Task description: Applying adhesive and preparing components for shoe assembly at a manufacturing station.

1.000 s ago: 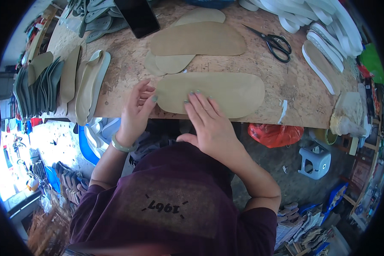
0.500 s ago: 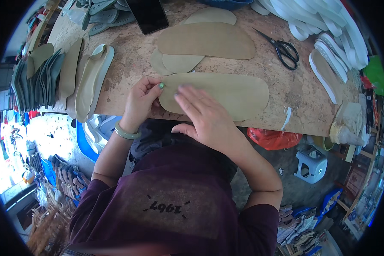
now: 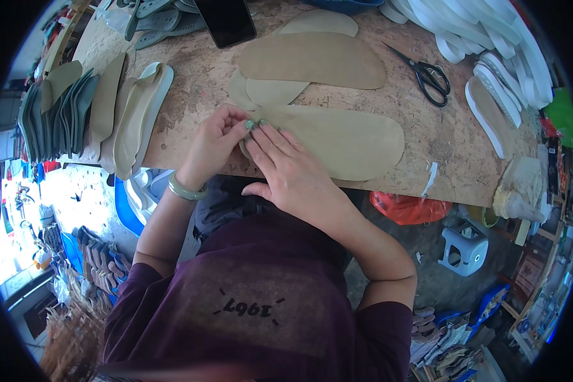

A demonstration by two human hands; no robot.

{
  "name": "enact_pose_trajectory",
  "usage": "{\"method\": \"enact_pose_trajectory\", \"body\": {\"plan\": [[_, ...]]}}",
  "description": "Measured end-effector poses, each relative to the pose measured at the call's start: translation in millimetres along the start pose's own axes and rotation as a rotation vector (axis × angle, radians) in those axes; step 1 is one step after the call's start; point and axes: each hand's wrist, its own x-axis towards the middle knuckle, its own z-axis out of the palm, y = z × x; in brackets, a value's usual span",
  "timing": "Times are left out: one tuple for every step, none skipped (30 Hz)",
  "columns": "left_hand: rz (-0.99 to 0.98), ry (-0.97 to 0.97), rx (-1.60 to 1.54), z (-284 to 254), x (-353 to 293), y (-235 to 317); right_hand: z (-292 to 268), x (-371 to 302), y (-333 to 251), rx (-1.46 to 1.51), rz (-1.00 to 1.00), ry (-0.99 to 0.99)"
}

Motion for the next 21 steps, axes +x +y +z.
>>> {"method": "enact_pose_trajectory", "body": {"plan": [[0.008, 0.004, 0.047, -1.5, 3.0, -4.1, -0.1, 0.8, 0.5, -0.001, 0.005, 0.003], [0.01, 0.005, 0.046, -2.0, 3.3, -7.5, -0.5, 0.2, 0.9, -0.003, 0.003, 0.003], [0.041, 0.014, 0.05, -2.4, 3.8, -8.8, -0.3, -0.9, 1.3, 0.015, 0.003, 0.002], [0.073, 0.023, 0.055, -2.4, 4.6, -8.4, -0.6, -2.2, 1.5, 0.034, 0.003, 0.001], [0.074, 0.022, 0.054, -1.6, 3.3, -6.3, -2.6, -4.8, 0.2, 0.032, 0.003, 0.001], [0.14, 0.068, 0.263, 1.7, -2.0, 5.8, -5.1, -9.3, -2.8, -0.015, 0.033, -0.009], [0.204, 0.114, 0.473, 4.2, -4.8, 11.9, -6.3, -12.2, -3.9, -0.062, 0.063, -0.02], [0.202, 0.113, 0.471, 5.3, -2.4, 10.6, -3.8, -13.4, -1.9, -0.061, 0.064, -0.022], [0.212, 0.132, 0.498, 5.7, 1.7, 9.7, -0.1, -14.8, 0.3, -0.065, 0.061, 0.016], [0.221, 0.151, 0.525, 6.8, 3.8, 8.7, 1.5, -16.2, 1.5, -0.069, 0.059, 0.055], [0.222, 0.149, 0.525, 9.5, 2.9, 7.3, 0.2, -18.4, 1.6, -0.07, 0.061, 0.055], [0.247, 0.18, 0.482, 12.3, 2.3, 5.7, -2.0, -20.0, 3.2, -0.082, 0.097, 0.05], [0.272, 0.21, 0.439, 14.3, 1.7, 4.0, -4.3, -22.2, 4.9, -0.095, 0.133, 0.046], [0.275, 0.211, 0.439, 15.3, 1.3, 1.8, -6.0, -25.3, 6.4, -0.096, 0.133, 0.048], [0.294, 0.234, 0.448, 16.5, 0.5, -1.0, -7.6, -29.9, 7.6, -0.124, 0.159, 0.046], [0.313, 0.257, 0.456, 17.3, 0.2, -2.8, -9.3, -34.6, 8.5, -0.152, 0.186, 0.043], [0.315, 0.257, 0.456, 17.6, 0.1, -3.5, -11.3, -39.5, 8.4, -0.154, 0.186, 0.045], [0.293, 0.261, 0.42, 17.7, -0.7, -4.3, -13.0, -44.9, 7.8, -0.187, 0.241, 0.066], [0.27, 0.266, 0.384, 17.4, -1.7, -5.5, -14.5, -49.3, 8.5, -0.219, 0.296, 0.089], [0.271, 0.268, 0.384, 15.0, -1.0, -8.4, -14.5, -53.9, 11.5, -0.219, 0.293, 0.089], [0.251, 0.274, 0.382, 11.7, 1.9, -10.4, -14.0, -58.2, 14.4, -0.233, 0.333, 0.122]]}}
